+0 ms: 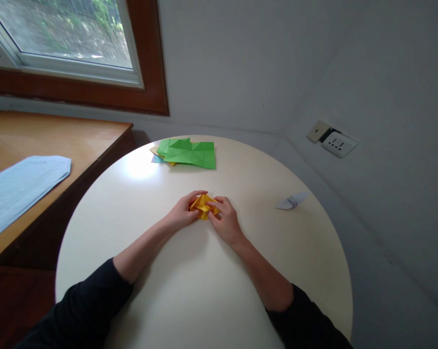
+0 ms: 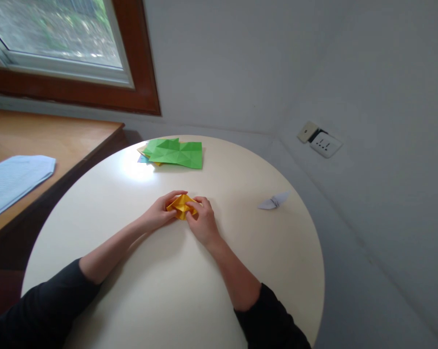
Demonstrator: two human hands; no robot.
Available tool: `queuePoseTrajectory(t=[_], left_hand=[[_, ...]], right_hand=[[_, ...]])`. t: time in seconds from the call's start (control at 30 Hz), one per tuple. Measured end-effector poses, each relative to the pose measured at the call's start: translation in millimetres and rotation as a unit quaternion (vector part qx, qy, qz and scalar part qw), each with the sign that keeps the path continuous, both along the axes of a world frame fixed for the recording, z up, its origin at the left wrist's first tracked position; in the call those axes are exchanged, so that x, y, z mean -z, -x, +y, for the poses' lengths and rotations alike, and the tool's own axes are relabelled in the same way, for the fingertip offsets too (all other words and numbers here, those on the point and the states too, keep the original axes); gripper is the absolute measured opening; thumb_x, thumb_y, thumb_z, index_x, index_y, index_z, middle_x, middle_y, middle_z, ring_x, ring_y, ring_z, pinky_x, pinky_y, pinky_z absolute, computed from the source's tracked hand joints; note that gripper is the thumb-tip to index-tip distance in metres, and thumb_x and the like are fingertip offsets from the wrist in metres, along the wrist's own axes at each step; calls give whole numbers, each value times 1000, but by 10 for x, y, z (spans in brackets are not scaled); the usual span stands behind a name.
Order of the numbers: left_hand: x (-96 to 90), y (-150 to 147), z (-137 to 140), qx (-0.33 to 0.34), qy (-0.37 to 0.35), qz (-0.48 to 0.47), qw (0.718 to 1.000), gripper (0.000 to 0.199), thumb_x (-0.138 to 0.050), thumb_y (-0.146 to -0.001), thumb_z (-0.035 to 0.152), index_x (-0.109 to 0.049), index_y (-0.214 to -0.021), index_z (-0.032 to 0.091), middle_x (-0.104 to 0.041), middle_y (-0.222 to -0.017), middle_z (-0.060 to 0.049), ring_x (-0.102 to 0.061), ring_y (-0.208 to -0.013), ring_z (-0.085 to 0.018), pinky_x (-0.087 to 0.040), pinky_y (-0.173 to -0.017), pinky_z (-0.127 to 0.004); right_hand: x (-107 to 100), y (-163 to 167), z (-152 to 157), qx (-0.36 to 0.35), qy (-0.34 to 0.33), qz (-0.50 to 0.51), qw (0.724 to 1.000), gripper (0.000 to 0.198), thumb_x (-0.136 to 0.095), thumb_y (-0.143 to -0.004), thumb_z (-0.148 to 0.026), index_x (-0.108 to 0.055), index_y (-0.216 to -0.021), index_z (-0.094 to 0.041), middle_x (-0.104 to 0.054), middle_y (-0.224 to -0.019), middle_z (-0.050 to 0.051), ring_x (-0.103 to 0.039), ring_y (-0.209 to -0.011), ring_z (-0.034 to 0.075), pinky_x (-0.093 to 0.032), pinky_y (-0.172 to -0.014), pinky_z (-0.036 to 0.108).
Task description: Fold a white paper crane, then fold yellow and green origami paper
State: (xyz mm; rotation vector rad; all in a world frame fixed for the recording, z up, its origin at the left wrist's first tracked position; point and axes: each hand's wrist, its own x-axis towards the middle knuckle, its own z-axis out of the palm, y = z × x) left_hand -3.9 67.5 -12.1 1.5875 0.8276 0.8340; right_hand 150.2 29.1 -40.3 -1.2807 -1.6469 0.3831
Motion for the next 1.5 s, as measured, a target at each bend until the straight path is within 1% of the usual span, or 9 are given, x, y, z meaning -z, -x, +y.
queuePoseTrajectory(t=[0.17, 0.3, 0.5, 0.67, 0.87, 0.97, 1.13, 1.33, 1.5], left_hand=[[58, 16, 18, 19, -21, 4, 1000, 61, -42, -58, 8, -50, -118, 15, -62, -106, -7, -58, -96, -18, -47, -77, -26], [75, 13, 19, 27, -35, 2, 999, 58, -45, -60, 8, -51, -117, 16, -62, -107, -7, -58, -94, -18, -47, -77, -27], [50, -54, -35, 7, -27, -5, 1000, 50, -57, -70, 20, -48, -119, 13, -63, -99, -8, -60, -85, -17, -48, -74, -28], [62, -79, -39, -39, -39, 14, 998, 54, -60, -68, 22, -48, -119, 13, -63, -93, -7, -59, -81, -17, -47, -71, -28], [54, -84, -41, -55, -28, 10, 998, 54, -58, -64, 19, -48, -117, 13, -62, -88, -5, -58, -74, -15, -46, -64, -24], [68, -85, -39, -55, -37, 7, 998, 52, -58, -64, 19, -49, -115, 12, -62, -86, -5, -58, -74, -15, -46, -64, -25], [80, -77, -37, -42, -49, 19, 998, 50, -54, -65, 16, -51, -115, 13, -63, -87, -5, -58, -76, -16, -46, -66, -25], [91, -77, -29, -35, -73, 34, 996, 48, -52, -66, 14, -53, -113, 13, -63, -97, -8, -59, -87, -19, -47, -75, -29], [106, -75, -25, -35, -82, 25, 996, 45, -53, -65, 13, -56, -110, 15, -64, -99, -7, -59, -91, -20, -47, -79, -31]], right_hand=[[14, 3, 1, 14, -2, 13, 1000, 22, -54, -75, -13, -67, -88, -24, -55, -97, 5, -56, -93, 19, -51, -81, 35], [26, 11, 9, 28, -5, 14, 999, 22, -54, -75, -12, -68, -86, -24, -57, -95, 5, -56, -91, 19, -51, -81, 35], [37, 2, 26, 26, -10, 9, 1000, 22, -55, -75, -11, -69, -85, -24, -57, -95, 5, -56, -91, 19, -52, -80, 36], [38, 4, 10, 9, -27, 25, 999, 22, -58, -75, -12, -69, -87, -27, -56, -98, 4, -54, -95, 19, -53, -77, 34], [3, 18, 3, -2, -54, 0, 999, 23, -61, -74, -11, -69, -87, -27, -57, -101, 5, -53, -97, 19, -52, -78, 35], [-16, 24, 1, 4, -74, -14, 997, 19, -63, -73, -14, -69, -86, -27, -57, -101, 5, -54, -97, 20, -52, -79, 36], [-27, 33, -16, 10, -61, -15, 998, 15, -60, -78, -18, -69, -83, -28, -57, -102, 5, -53, -98, 20, -53, -76, 35], [-35, 45, -20, 23, -55, -12, 998, 13, -58, -80, -20, -68, -81, -26, -56, -99, 6, -54, -94, 19, -52, -77, 36], [-67, 36, -23, 11, -64, -4, 998, 14, -60, -78, -18, -68, -82, -28, -57, -99, 4, -54, -96, 19, -51, -78, 36]])
